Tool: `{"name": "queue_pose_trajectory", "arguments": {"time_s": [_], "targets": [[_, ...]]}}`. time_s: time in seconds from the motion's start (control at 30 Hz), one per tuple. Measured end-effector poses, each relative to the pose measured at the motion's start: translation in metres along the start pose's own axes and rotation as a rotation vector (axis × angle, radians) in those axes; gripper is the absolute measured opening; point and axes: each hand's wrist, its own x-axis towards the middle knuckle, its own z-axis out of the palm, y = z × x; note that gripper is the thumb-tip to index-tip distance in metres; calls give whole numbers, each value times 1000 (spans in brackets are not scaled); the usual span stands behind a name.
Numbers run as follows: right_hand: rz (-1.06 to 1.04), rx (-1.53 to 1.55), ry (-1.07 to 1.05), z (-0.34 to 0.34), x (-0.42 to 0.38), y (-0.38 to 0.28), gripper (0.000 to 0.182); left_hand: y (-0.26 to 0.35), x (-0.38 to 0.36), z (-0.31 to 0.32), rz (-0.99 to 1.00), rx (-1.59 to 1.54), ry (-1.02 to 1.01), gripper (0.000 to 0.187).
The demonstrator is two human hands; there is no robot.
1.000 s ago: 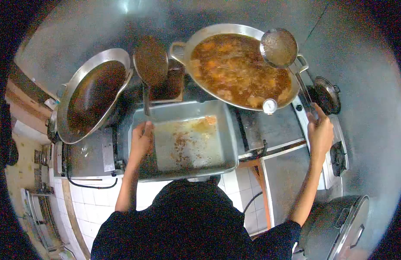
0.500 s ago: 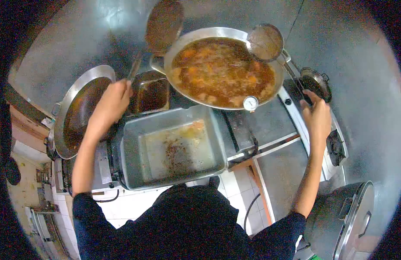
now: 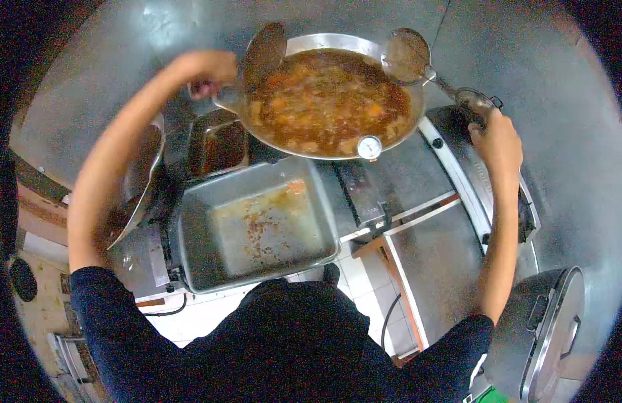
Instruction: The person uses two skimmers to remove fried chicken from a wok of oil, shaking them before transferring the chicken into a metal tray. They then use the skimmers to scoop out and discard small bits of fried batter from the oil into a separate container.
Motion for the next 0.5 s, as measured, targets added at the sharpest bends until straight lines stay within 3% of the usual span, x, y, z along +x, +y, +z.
{"name": "queue_pose_trajectory", "arguments": {"time_s": [0.03,0.2,0.3,0.5], "targets": [[-57,2,12,-7,2,-6,31,12,-11,-10,-83,100,-44,28],[-88,-198,-56,13,44,-5,20,-5,5,-66,-272,-23,-347,27],[-113,-262,-82,20,60,-13,16,-41,15,-71,-193,-146,-460,29],[-94,-301,-173,46,94,-29,20,-63,6,-32,-57,-372,-379,36]]}}
